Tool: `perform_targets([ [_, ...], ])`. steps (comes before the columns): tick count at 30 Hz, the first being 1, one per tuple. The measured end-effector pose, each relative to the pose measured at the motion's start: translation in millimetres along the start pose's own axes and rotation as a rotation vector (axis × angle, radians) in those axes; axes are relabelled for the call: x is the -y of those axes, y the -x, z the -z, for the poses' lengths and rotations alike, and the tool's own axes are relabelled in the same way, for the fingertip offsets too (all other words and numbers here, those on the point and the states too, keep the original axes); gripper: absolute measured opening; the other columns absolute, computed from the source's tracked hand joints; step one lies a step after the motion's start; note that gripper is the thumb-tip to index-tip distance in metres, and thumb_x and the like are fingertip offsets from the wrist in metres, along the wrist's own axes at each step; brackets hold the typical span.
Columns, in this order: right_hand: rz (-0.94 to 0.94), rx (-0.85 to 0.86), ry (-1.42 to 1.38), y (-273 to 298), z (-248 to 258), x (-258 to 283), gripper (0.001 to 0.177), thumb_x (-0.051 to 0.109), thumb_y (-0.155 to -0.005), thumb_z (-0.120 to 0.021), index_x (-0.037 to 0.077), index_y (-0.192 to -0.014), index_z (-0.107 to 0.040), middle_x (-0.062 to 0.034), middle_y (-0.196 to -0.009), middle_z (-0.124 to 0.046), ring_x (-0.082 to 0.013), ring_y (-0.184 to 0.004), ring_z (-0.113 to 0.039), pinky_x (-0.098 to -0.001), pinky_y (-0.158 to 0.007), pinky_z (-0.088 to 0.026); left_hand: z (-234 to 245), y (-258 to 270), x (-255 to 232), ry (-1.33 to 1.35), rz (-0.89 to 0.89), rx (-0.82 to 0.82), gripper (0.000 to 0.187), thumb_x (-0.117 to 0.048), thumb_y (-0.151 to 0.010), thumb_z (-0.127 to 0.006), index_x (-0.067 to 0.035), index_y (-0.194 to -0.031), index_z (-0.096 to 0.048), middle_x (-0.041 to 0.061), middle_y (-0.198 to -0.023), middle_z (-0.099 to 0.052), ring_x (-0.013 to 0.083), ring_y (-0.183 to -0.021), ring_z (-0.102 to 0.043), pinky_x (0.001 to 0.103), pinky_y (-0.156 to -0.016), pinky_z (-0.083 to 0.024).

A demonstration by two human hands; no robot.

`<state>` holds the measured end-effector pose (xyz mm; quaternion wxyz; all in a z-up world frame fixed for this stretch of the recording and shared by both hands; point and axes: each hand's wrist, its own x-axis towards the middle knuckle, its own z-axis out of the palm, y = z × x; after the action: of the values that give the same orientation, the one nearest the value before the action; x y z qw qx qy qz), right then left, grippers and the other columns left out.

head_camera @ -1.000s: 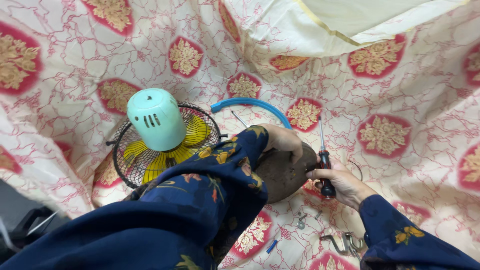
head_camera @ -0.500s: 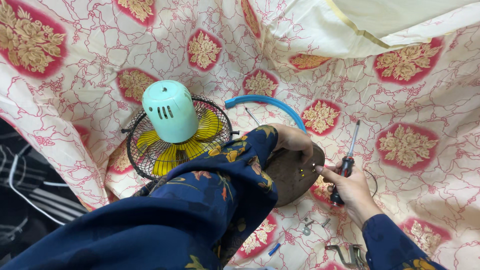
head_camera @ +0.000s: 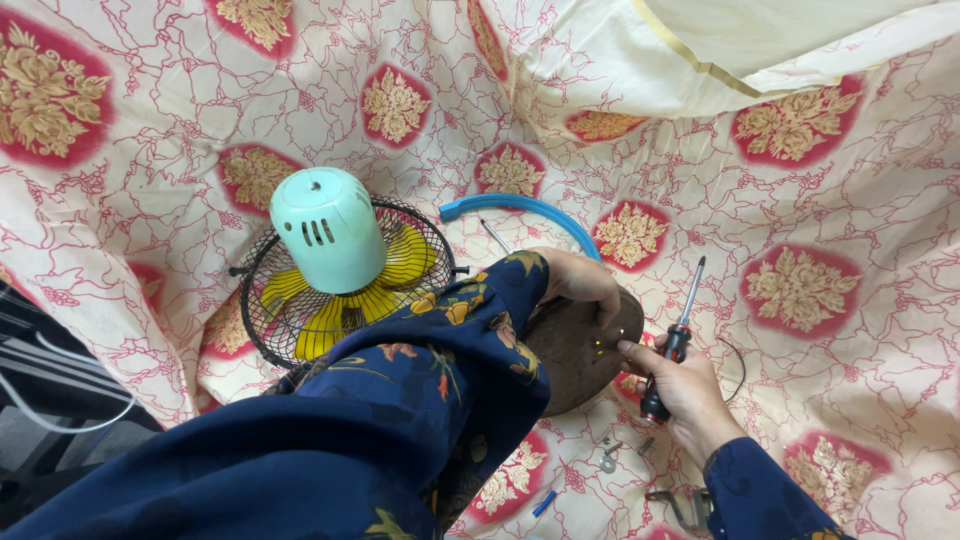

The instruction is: The person attaches a blue plastic fan guard to a round metal fan base using a screwdriver. They align the guard, insert screws, and tighten them while holding the base steady. The person flips the base to check alignment and continues securing the guard.

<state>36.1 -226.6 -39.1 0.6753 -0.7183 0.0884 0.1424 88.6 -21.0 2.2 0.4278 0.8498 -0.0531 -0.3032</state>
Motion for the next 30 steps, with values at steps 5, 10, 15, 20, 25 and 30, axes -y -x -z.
perform_targets([
  [5, -0.018, 0.029, 0.003, -1, 5, -2, 0.032, 0.007, -0.080, -0.078, 0.009, -0.099, -0.052, -0.0083, -0.086, -0.069, -0.0165, -0.074, -0.072, -0.0272, -0.054, -0.051, -2, 2, 0, 0.018, -0.012, -0.011, 0.044, -0.018, -0.065, -0.076, -0.004, -0.106, -0.072, 0.015, -0.101, -0.076, 0.0277, -0.095, -0.073, 0.038, -0.081, -0.056],
  [10, -0.035, 0.019, 0.020, 9, 27, -20, 0.026, 0.008, -0.085, -0.078, 0.005, -0.096, -0.055, -0.0100, -0.080, -0.064, -0.0154, -0.061, -0.059, -0.0293, -0.051, -0.048, -5, 8, 1, 0.040, -0.047, -0.024, 0.045, -0.019, -0.065, -0.076, -0.004, -0.107, -0.071, 0.015, -0.101, -0.076, 0.0276, -0.095, -0.073, 0.037, -0.081, -0.056],
  [15, -0.176, -0.064, -0.035, 25, 67, -48, 0.025, 0.007, -0.082, -0.074, 0.008, -0.093, -0.052, -0.0112, -0.076, -0.066, -0.0146, -0.051, -0.052, -0.0311, -0.042, -0.037, -14, 22, -10, 0.033, -0.121, -0.048, 0.045, -0.019, -0.065, -0.076, -0.004, -0.107, -0.071, 0.015, -0.101, -0.076, 0.0274, -0.095, -0.073, 0.037, -0.081, -0.056],
  [20, -0.232, -0.255, 0.031, 37, 117, -90, 0.031, 0.002, -0.083, -0.075, 0.009, -0.101, -0.051, -0.0179, -0.076, -0.065, -0.0177, -0.051, -0.056, -0.0314, -0.044, -0.042, -38, 37, -22, -0.119, -0.353, -0.083, 0.046, -0.019, -0.065, -0.076, -0.004, -0.108, -0.070, 0.015, -0.101, -0.077, 0.0272, -0.096, -0.074, 0.036, -0.082, -0.056],
  [25, -0.194, -0.261, 0.248, 45, 149, -108, 0.031, 0.003, -0.080, -0.080, -0.002, -0.102, -0.058, -0.0186, -0.075, -0.070, -0.0177, -0.050, -0.055, -0.0307, -0.044, -0.041, -66, 32, -24, -0.129, -0.560, -0.306, 0.045, -0.027, -0.075, -0.081, -0.001, -0.110, -0.068, 0.018, -0.102, -0.074, 0.0267, -0.099, -0.072, 0.037, -0.086, -0.055],
  [30, -0.153, -0.316, 0.246, 60, 132, -77, 0.029, 0.016, -0.085, -0.080, 0.002, -0.101, -0.060, -0.0174, -0.079, -0.068, -0.0184, -0.054, -0.056, -0.0335, -0.048, -0.046, -67, 24, 6, 0.417, -0.404, -0.447, 0.048, -0.036, -0.086, -0.076, -0.003, -0.118, -0.063, 0.013, -0.105, -0.073, 0.0212, -0.094, -0.073, 0.036, -0.082, -0.059],
])
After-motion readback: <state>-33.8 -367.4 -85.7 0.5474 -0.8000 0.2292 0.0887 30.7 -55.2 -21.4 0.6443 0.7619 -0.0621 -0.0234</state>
